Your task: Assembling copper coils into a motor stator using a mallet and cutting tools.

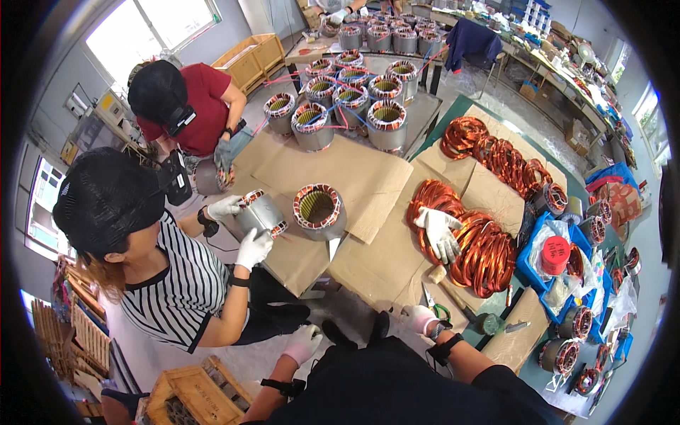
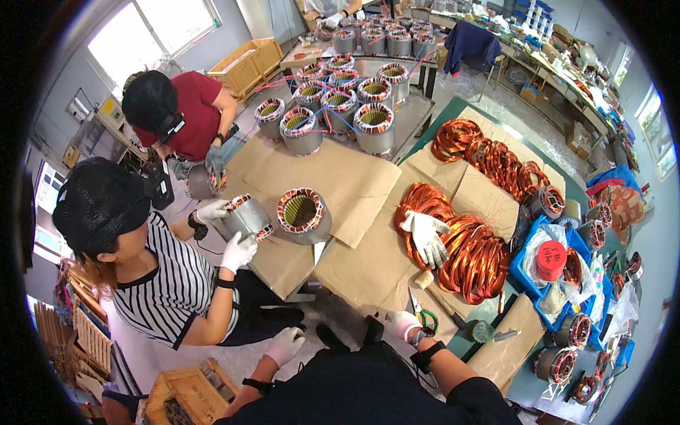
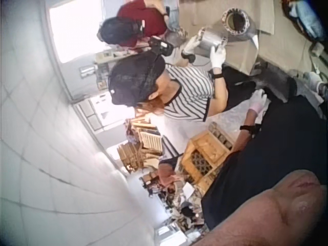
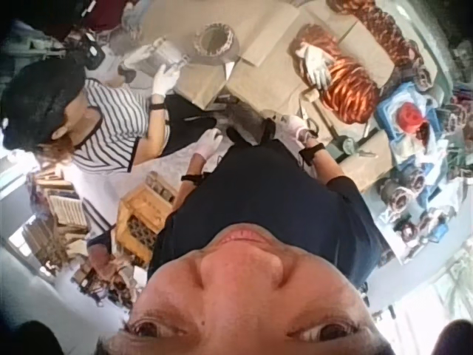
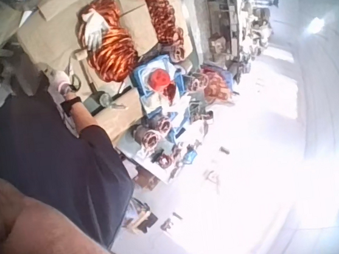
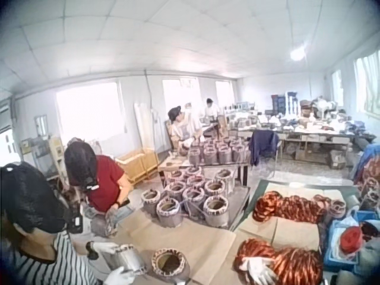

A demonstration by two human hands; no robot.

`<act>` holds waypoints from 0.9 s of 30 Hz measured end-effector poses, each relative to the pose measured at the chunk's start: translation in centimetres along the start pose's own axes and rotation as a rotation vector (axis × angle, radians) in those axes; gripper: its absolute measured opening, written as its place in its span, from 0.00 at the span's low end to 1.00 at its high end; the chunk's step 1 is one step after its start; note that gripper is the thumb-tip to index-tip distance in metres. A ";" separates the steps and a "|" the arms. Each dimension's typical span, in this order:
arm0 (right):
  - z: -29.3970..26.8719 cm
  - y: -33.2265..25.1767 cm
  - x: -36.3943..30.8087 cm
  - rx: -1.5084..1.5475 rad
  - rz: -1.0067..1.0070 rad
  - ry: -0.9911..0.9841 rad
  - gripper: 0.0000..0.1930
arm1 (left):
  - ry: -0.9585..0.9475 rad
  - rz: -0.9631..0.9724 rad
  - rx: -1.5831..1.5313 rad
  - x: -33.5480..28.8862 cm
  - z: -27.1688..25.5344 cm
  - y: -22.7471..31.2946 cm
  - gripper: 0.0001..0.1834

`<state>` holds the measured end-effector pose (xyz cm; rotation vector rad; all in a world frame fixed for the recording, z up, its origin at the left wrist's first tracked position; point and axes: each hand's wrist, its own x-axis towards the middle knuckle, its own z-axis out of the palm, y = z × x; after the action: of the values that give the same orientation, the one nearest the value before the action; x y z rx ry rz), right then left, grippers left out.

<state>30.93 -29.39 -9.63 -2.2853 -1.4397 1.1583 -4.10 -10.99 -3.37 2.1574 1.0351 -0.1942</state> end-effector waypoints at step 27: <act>-0.4 -0.8 0.1 -0.027 0.030 -0.052 0.18 | -0.010 -0.093 -0.040 -1.9 1.7 -0.9 0.15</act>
<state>30.72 -28.78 -8.94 -2.3198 -1.4526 1.2222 -5.74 -12.90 -4.33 2.0722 1.1257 -0.2254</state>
